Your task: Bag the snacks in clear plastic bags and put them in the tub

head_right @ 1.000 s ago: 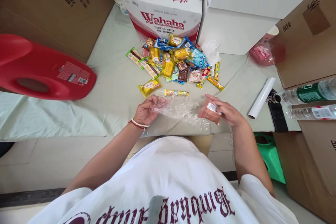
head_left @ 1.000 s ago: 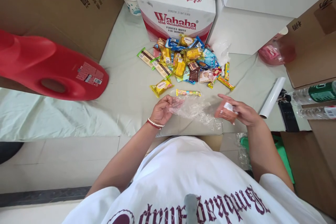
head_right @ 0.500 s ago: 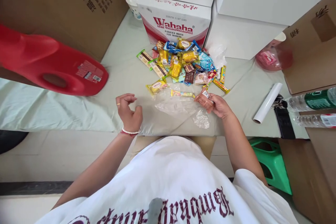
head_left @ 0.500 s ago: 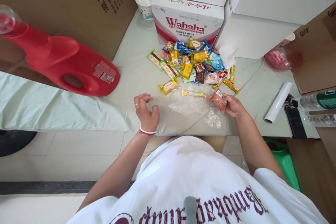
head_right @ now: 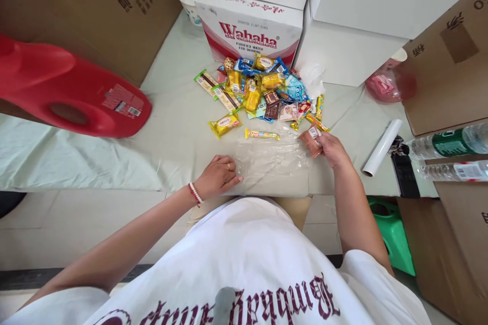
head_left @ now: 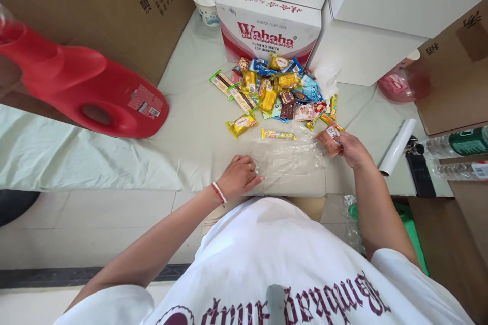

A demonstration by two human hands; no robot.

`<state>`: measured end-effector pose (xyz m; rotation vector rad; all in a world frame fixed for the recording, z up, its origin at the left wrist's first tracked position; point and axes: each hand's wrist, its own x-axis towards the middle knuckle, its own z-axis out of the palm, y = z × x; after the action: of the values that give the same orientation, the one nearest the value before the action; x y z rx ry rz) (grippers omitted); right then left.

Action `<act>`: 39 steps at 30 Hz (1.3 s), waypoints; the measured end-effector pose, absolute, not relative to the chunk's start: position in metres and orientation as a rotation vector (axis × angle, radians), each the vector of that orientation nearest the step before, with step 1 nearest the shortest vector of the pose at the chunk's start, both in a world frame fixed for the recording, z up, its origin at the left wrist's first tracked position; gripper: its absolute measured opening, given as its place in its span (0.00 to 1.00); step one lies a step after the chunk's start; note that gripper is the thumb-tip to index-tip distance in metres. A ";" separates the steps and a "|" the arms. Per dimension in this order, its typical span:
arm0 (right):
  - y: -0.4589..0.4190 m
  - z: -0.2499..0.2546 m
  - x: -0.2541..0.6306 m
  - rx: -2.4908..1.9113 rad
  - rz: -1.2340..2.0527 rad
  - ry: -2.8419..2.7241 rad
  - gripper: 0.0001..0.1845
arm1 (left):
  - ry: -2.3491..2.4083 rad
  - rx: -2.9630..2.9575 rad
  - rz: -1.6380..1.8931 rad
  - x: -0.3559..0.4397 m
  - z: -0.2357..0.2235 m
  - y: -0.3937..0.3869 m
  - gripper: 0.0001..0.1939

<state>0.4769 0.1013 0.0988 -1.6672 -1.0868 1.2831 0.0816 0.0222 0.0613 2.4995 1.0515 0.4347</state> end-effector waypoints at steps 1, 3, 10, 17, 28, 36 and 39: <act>0.100 0.107 0.481 -1.665 1.192 -1.096 0.14 | 1.135 2.469 0.498 0.080 0.063 0.017 0.24; 0.098 0.125 0.484 -1.604 1.101 -1.130 0.15 | 1.331 2.421 0.648 0.084 0.067 0.013 0.19; 0.102 0.128 0.412 -1.356 1.450 -1.869 0.21 | 1.406 2.447 0.364 0.111 0.062 0.019 0.31; 0.077 0.104 0.385 -1.831 0.623 -2.229 0.26 | 1.334 2.404 0.351 0.069 0.037 -0.023 0.37; -0.032 0.068 0.441 -1.363 0.855 -2.409 0.12 | 1.105 2.311 0.535 0.058 0.046 -0.029 0.11; 0.058 0.096 0.451 -1.614 1.023 -2.090 0.12 | 1.530 2.098 0.638 0.088 0.062 0.051 0.14; 0.103 0.095 0.444 -1.800 0.688 -2.228 0.12 | 1.843 1.997 0.714 0.101 0.055 0.091 0.09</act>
<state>0.4444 0.1032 0.0952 -1.8003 -2.2285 0.6883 0.1011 0.0908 0.0546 1.9974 1.8434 0.7143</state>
